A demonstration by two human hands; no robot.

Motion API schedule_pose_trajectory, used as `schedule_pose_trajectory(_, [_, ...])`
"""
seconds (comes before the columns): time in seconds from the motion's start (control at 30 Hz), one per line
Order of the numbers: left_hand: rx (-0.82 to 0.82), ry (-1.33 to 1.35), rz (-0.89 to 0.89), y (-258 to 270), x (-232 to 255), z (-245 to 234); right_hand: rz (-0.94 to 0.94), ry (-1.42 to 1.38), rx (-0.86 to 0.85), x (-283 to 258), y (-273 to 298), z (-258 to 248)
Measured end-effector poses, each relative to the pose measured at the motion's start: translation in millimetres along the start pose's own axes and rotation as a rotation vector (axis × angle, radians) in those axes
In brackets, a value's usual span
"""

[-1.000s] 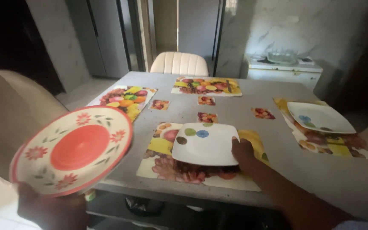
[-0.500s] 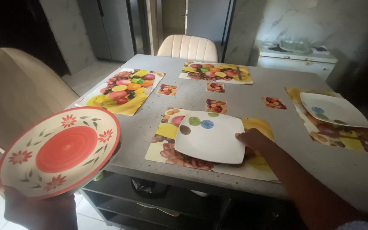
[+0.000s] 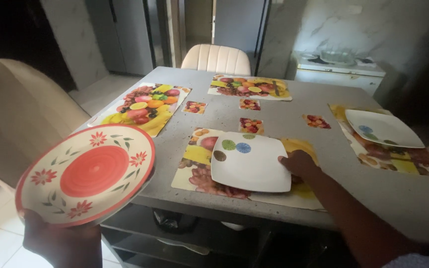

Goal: Set the dining table with plates and cutlery.

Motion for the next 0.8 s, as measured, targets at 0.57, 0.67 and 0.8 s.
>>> schedule_pose_trajectory(0.57, [0.181, -0.299, 0.104, -9.6, 16.7, -5.3, 0.065, -0.023, 0.274, -71.5, 101.3, -77.0])
schedule_pose_trajectory(0.67, [0.185, -0.221, -0.024, -11.0, -1.2, -29.3, -0.038, -0.119, 0.421, -95.5, 121.3, -95.4])
schedule_pose_trajectory(0.8, [0.066, 0.456, 0.018, -24.4, -7.0, -40.0, -0.145, -0.11, 0.374, -148.9, 145.1, -109.3])
Point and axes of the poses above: each hand's wrist, its own y-axis away from the middle knuckle, its own z-axis out of the palm, x = y × z, the point moved 9 cm from there along -y, towards the middle knuckle, and after that the axes turned 12 degrees about -x, right-handed, at the moved point
